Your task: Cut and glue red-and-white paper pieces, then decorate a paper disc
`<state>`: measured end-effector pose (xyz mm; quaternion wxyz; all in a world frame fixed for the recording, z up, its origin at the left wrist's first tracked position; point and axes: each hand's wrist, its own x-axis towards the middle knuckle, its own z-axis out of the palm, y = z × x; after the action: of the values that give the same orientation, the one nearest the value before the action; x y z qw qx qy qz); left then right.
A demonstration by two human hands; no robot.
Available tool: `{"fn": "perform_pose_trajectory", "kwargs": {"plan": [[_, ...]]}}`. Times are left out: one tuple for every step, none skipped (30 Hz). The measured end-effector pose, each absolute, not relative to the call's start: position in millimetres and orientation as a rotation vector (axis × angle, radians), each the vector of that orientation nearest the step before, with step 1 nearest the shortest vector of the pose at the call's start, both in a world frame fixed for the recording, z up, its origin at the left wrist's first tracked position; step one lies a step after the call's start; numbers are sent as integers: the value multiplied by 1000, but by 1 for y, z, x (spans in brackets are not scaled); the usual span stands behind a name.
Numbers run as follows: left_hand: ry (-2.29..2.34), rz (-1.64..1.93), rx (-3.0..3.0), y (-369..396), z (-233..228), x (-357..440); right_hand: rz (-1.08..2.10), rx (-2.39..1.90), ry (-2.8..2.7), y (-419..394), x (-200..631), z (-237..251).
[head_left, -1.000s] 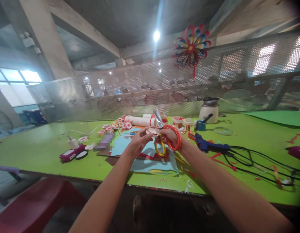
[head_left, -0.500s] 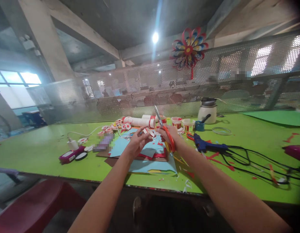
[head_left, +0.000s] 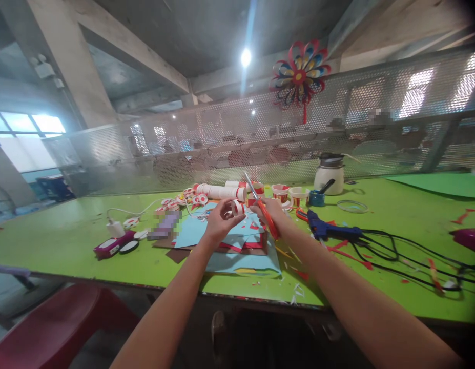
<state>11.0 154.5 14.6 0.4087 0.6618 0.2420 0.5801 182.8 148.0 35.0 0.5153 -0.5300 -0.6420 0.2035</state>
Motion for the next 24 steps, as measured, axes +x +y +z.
{"fn": "perform_pose_trajectory", "kwargs": {"plan": [[599, 1459, 1667, 154, 15, 11, 471, -1293, -1548, 148, 183, 36], [584, 1452, 1661, 153, 15, 11, 455, -1311, -1552, 149, 183, 37], [568, 1443, 1648, 153, 16, 11, 441, -1325, -1559, 149, 183, 38], [547, 1437, 1622, 152, 17, 11, 431, -1335, -1566, 150, 183, 38], [522, 1429, 1584, 150, 18, 11, 422, -1341, -1573, 151, 182, 38], [495, 1413, 1528, 149, 19, 10, 414, -1344, -1580, 152, 182, 37], [466, 1385, 1456, 147, 20, 9, 407, -1347, -1585, 153, 181, 36], [438, 1348, 1372, 146, 21, 8, 402, -1350, -1590, 154, 181, 35], [408, 1304, 1284, 144, 23, 6, 401, -1353, -1596, 155, 181, 34], [374, 1258, 1200, 143, 24, 5, 402, -1357, -1602, 156, 180, 32], [341, 1220, 1125, 143, 25, 3, 407, -1360, -1610, 157, 180, 31], [311, 1199, 1059, 143, 27, 2, 410, -1363, -1617, 158, 180, 29], [286, 1194, 1001, 143, 28, 1, 413, -1365, -1624, 159, 180, 27], [268, 1204, 947, 143, 29, 1, 414, -1368, -1631, 160, 180, 25], [262, 1224, 892, 144, 30, 0, 414, -1372, -1638, 160, 180, 24], [264, 1248, 836, 145, 31, 0, 414, -1374, -1647, 161, 180, 23], [270, 1271, 785, 146, 32, -1, 414, -1374, -1657, 161, 180, 22], [276, 1289, 743, 147, 33, -1, 415, -1372, -1670, 162, 180, 21], [283, 1295, 712, 148, 33, -2, 416, -1367, -1682, 162, 180, 21], [290, 1291, 692, 149, 33, -3, 417, -1363, -1691, 162, 179, 20], [294, 1288, 684, 151, 33, -3, 419, -1358, -1696, 163, 179, 19], [292, 1289, 682, 152, 33, -4, 421, -1354, -1699, 163, 178, 18], [288, 1289, 682, 152, 32, -5, 424, -1350, -1700, 163, 177, 17], [281, 1290, 684, 153, 32, -6, 426, -1347, -1700, 164, 177, 16]]}}
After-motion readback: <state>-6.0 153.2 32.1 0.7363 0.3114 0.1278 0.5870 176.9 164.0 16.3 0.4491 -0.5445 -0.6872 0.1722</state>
